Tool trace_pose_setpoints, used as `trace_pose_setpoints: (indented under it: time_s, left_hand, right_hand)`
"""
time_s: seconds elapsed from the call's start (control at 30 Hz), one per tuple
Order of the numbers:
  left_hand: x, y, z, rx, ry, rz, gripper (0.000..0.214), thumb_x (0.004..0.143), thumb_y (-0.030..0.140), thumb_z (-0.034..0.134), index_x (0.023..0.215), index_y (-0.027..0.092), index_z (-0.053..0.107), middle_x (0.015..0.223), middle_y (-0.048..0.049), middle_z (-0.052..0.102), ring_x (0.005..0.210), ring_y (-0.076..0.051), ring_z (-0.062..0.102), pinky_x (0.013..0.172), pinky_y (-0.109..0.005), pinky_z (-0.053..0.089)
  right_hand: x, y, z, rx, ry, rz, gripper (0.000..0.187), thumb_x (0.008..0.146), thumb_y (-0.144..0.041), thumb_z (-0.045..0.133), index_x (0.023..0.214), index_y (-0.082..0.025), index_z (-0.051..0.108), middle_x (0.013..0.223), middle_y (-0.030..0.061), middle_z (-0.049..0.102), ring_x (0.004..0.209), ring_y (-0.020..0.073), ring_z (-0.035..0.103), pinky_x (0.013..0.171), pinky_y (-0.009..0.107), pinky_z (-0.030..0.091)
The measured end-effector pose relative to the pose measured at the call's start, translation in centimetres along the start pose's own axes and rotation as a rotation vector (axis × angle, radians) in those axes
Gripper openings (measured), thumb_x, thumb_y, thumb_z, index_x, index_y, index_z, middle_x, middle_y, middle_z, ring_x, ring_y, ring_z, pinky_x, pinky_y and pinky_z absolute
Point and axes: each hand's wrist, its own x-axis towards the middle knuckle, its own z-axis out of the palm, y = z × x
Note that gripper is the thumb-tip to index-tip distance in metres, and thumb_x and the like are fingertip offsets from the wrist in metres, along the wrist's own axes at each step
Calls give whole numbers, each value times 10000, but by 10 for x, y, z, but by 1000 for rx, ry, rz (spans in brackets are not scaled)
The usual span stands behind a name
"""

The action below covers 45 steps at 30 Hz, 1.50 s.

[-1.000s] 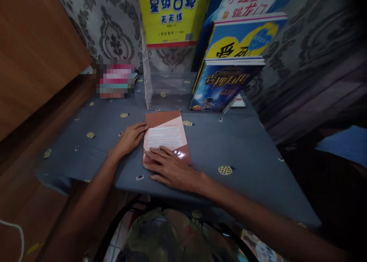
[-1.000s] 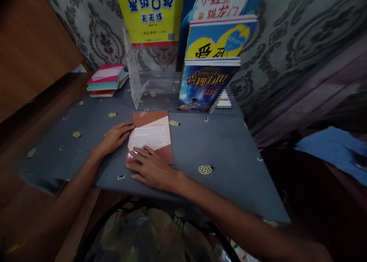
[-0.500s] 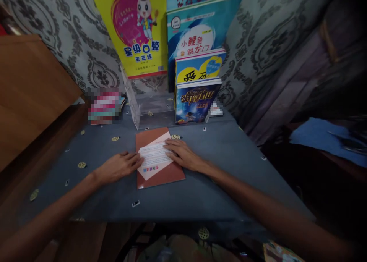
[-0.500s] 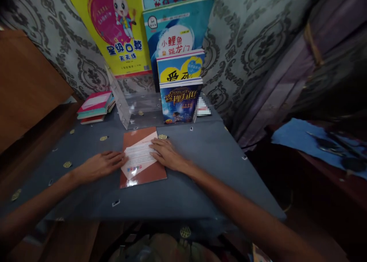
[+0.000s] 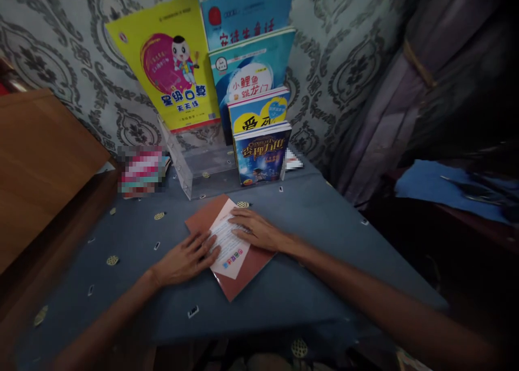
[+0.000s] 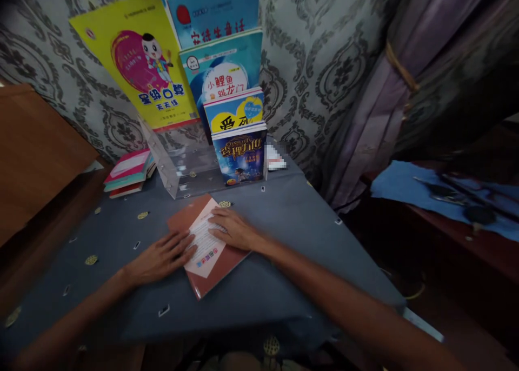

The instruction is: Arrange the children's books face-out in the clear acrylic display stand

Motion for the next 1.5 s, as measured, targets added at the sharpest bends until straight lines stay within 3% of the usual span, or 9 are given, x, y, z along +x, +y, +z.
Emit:
trace_pose_setpoints:
  time_s: [0.2, 0.37, 0.5, 0.63, 0.83, 1.03, 1.17, 1.3, 1.5]
  left_hand:
    - [19, 5, -1, -170, 347, -225, 348, 1016, 209, 444, 1349, 173, 541, 1238, -154, 704, 1226, -271, 628, 1052, -459, 492]
    - [50, -1, -22, -585, 511, -665, 337, 1034, 341, 385, 923, 188, 663, 749, -18, 673, 677, -149, 632, 653, -256, 503]
    - [75, -15, -36, -827, 674, -972, 417, 964, 450, 476, 635, 196, 511, 569, 42, 450, 545, -110, 441, 517, -216, 358]
    - [87, -29, -38, -973, 850, -1117, 487, 895, 563, 552, 590, 197, 452, 558, 45, 416, 551, -102, 387, 502, -210, 324]
    - [93, -34, -31, -1400, 1075, -1147, 474, 818, 643, 659, 778, 171, 676, 713, 6, 675, 656, -137, 609, 624, -236, 496]
    - [100, -30, -46, -1699, 1202, -1138, 493, 721, 609, 790, 921, 160, 757, 903, -63, 789, 927, -229, 735, 847, -326, 569]
    - [94, -32, -56, -1794, 1150, -1177, 537, 647, 590, 847, 930, 142, 763, 905, -88, 793, 892, -244, 740, 834, -338, 572]
    - [78, -42, -52, -1802, 891, -1206, 561, 592, 600, 858, 896, 142, 746, 801, -57, 772, 730, -202, 707, 684, -282, 548]
    - [55, -55, -26, -1566, 375, -1175, 565, 666, 711, 728, 723, 152, 667, 617, 6, 637, 534, -118, 544, 494, -211, 390]
  right_hand:
    - [6, 5, -18, 364, -34, 71, 550, 969, -625, 477, 1202, -196, 728, 1324, 134, 683, 1294, 288, 595, 1112, 503, 449]
    - [8, 13, -29, 925, -125, 302, 710, 921, -754, 431, 1152, -160, 744, 1118, 128, 771, 1112, 282, 703, 1052, 482, 490]
    - [8, 11, -34, 1168, -2, 385, 776, 973, -739, 249, 1175, -158, 721, 1148, 149, 759, 1115, 272, 699, 1018, 475, 509]
    - [9, 5, -35, 1271, 122, 355, 818, 972, -744, 113, 1244, -212, 672, 1213, 138, 735, 1202, 269, 651, 1017, 509, 502]
    - [10, 3, -25, 1265, 203, 156, 554, 872, -684, 614, 1178, -231, 711, 1302, 114, 690, 1197, 251, 637, 1037, 450, 495]
    - [10, 1, -17, 1216, 205, 230, 395, 790, -502, 805, 1051, -209, 761, 1066, 55, 758, 899, 168, 696, 789, 302, 585]
    - [3, -7, -16, 1321, -27, 288, 423, 802, -519, 792, 1005, -152, 736, 824, 47, 751, 626, 124, 674, 521, 227, 566]
    - [-4, -15, -14, 1397, -196, 340, 409, 775, -488, 826, 949, -139, 705, 793, 54, 757, 663, 158, 718, 496, 229, 581]
    - [0, -8, -20, 1381, 18, 468, 373, 724, -434, 870, 922, -154, 722, 766, 23, 746, 613, 122, 684, 545, 216, 570]
